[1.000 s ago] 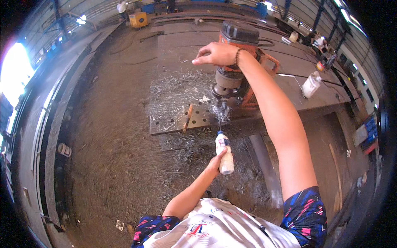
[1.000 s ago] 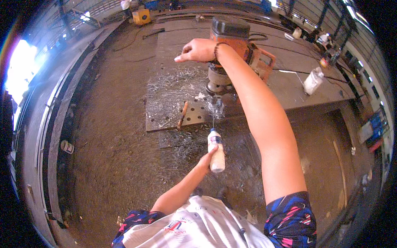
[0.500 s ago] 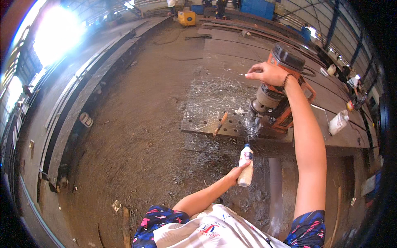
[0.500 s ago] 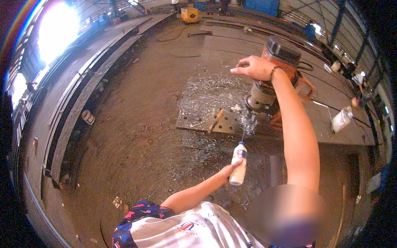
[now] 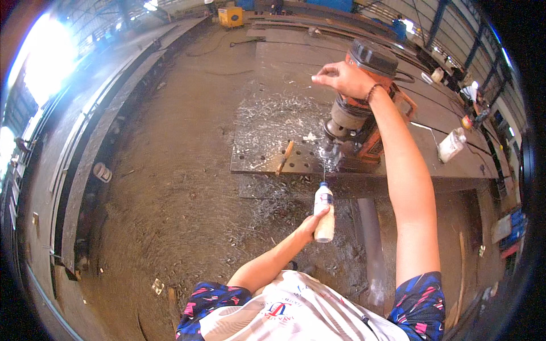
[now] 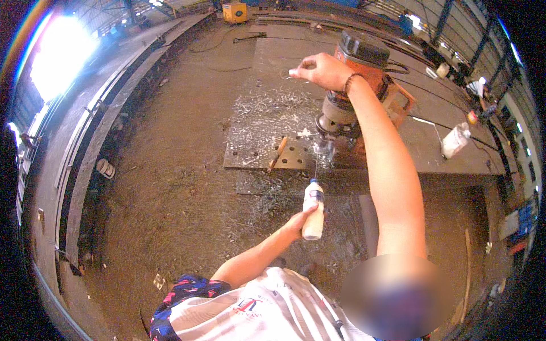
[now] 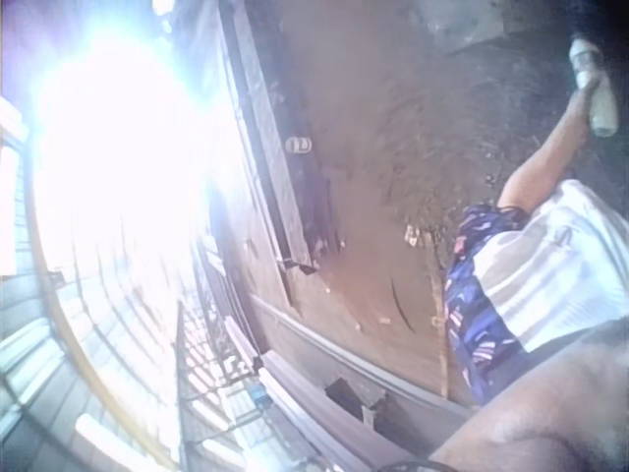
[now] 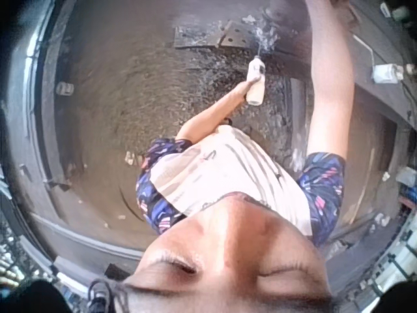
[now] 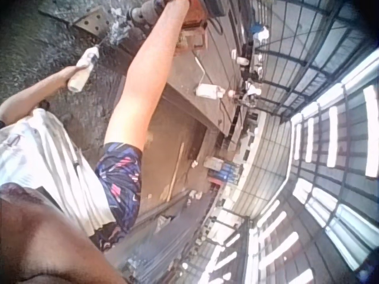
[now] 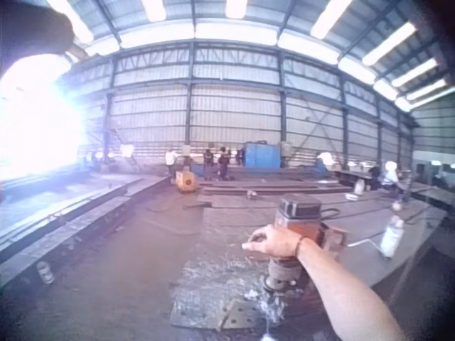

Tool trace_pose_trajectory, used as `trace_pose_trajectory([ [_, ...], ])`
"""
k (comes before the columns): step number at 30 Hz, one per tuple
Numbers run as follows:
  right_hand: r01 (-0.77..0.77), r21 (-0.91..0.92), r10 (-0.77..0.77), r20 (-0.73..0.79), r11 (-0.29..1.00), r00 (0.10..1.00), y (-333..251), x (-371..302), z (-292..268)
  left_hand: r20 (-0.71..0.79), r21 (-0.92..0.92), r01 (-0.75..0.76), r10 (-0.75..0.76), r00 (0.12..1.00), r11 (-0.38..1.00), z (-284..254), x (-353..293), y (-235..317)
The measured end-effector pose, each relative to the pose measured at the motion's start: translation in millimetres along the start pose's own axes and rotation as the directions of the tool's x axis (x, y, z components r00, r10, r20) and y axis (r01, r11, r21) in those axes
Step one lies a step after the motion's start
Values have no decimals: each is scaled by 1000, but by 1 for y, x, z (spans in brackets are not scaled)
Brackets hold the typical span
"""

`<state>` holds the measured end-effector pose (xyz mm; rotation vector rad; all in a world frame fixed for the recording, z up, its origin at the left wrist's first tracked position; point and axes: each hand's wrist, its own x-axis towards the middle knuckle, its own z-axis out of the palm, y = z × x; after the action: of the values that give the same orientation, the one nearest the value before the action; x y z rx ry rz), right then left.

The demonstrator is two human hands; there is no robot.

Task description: The person operates a drill press on a metal plate, repeatedly lowering the drill to create holes and applying liquid from a bottle to the work area. They adjust the plate and clear metal shavings during the process.

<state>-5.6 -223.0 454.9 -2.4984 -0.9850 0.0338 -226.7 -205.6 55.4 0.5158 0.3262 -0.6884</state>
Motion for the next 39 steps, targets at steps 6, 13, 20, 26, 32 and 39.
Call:
trace_pose_trajectory([
  [6, 18, 47, -1, -346, 999, 938, 4, -11, 9, 15, 33, 2, -2, 1000, 999, 10, -9, 4],
  [13, -28, -1, 26, -343, 1000, 939, 5, -18, 16, 34, 11, 12, -12, 999, 1000, 12, -10, 2],
  [20, -61, -1, 59, -198, 998, 978, -1, -19, 12, 1, 5, 23, -23, 1000, 1000, 7, -11, -2],
  [26, -65, 85, 76, -128, 994, 989, -5, -24, 10, -3, 11, 20, -20, 1000, 1000, 4, -8, -6],
  [32, -83, 123, 88, -36, 989, 995, -10, -24, 8, -64, 97, 5, 1, 998, 995, 12, -22, 2],
  [39, -66, 143, 61, 44, 988, 997, -14, -24, 5, -36, 85, -6, 9, 999, 996, 5, -12, 0],
])
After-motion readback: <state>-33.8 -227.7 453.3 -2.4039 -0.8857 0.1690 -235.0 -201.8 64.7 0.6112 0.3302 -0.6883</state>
